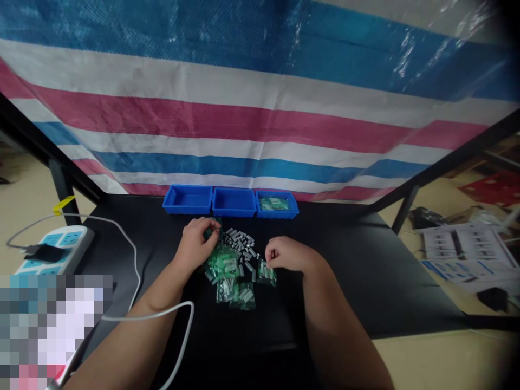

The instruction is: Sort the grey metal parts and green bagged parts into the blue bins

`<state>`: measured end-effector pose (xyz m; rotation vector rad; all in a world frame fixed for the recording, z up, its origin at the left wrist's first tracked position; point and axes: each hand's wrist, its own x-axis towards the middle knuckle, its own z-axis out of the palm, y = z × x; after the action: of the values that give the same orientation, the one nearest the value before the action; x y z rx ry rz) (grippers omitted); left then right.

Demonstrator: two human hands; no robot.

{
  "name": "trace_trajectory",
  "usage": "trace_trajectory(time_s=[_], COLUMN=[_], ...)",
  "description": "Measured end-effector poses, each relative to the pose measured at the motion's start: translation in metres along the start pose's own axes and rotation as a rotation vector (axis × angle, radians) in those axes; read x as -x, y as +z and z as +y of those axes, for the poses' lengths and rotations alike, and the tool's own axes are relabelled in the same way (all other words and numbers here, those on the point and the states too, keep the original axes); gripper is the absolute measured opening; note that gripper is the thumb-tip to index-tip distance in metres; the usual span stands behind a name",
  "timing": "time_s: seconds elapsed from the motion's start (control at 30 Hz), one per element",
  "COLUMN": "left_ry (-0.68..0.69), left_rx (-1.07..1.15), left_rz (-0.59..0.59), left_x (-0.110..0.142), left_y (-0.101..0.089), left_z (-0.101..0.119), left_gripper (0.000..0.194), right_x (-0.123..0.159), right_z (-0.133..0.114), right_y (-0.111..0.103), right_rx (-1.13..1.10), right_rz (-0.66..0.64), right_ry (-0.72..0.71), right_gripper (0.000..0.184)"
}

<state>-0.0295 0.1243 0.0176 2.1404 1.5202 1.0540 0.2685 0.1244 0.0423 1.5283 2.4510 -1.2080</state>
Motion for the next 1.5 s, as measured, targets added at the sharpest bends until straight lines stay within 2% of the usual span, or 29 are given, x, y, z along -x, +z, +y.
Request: trace_trajectory(time_s=[0.07,0.17,0.23,0.33,0.5,0.57,0.63,0.7,0.77,0.83,0.93,1.0,1.07,1.17,1.23,1.33,1.37,1.43,1.5], left_ry=[0.003,0.003,0.003,-0.002,-0.01,-0.014,-0.02,-0.022,-0.015,-0.007,-0.002,-0.001,0.002,0.005,-0.001,-0.019,-0.023,-0.028,-0.03], left_rx=[-0.001,0.008,0.017,0.027,0.035,0.04,0.044,0.049,0.06,0.074,0.087,0.091,0.093,0.09,0.081,0.069,0.066,0.061,0.062], left_rz=[0.001,0.014,0.021,0.021,0.024,0.022,0.02,0.021,0.031,0.042,0.047,0.045,0.042,0.04,0.049,0.067,0.069,0.065,0.062], left_x=[0.0,0.0,0.0,0.0,0.0,0.0,0.0,0.0,0.0,0.0,0.0,0.0,0.001,0.001,0.001,0.0,0.0,-0.001,-0.001], left_y=[0.0,0.001,0.001,0.001,0.0,0.0,-0.001,-0.002,-0.003,-0.003,-0.003,-0.003,-0.002,-0.002,-0.003,-0.005,-0.005,-0.006,-0.006], left_z=[-0.001,-0.001,-0.002,-0.001,0.001,0.001,0.002,0.002,0.003,0.004,0.005,0.005,0.005,0.003,0.003,0.002,0.003,0.003,0.004], left_gripper=[0.013,0.013,0.013,0.013,0.013,0.013,0.013,0.013,0.012,0.012,0.012,0.012,0.012,0.011,0.011,0.012,0.013,0.014,0.015], right_x=[0.003,0.006,0.005,-0.003,-0.029,-0.039,-0.048,-0.055,-0.059,-0.059,-0.056,-0.056,-0.058,-0.063,-0.061,-0.048,-0.042,-0.033,-0.03], right_z=[0.001,0.005,0.008,0.012,0.017,0.02,0.024,0.029,0.032,0.034,0.033,0.03,0.025,0.016,0.006,-0.02,-0.03,-0.05,-0.067], right_y=[-0.003,-0.01,-0.013,-0.014,-0.009,-0.008,-0.008,-0.008,-0.009,-0.008,-0.007,-0.006,-0.004,-0.002,-0.001,0.003,0.006,0.016,0.029], right_rx=[-0.054,-0.279,-0.432,-0.585,-0.876,-0.962,-1.0,-0.977,-0.855,-0.594,-0.093,0.144,0.271,0.334,0.338,0.292,0.248,0.152,0.126], right_rz=[-0.006,-0.032,0.044,0.333,0.876,1.037,1.143,1.195,1.205,1.23,1.316,1.319,1.247,1.092,1.067,1.141,1.107,0.863,0.634], right_ry=[-0.002,-0.011,-0.062,-0.148,-0.214,-0.237,-0.256,-0.249,-0.194,-0.11,-0.012,0.045,0.111,0.158,0.12,-0.061,-0.164,-0.385,-0.481], right_gripper=[0.005,0.012,0.018,0.024,0.031,0.032,0.033,0.034,0.04,0.043,0.034,0.033,0.036,0.036,0.036,0.036,0.036,0.034,0.041])
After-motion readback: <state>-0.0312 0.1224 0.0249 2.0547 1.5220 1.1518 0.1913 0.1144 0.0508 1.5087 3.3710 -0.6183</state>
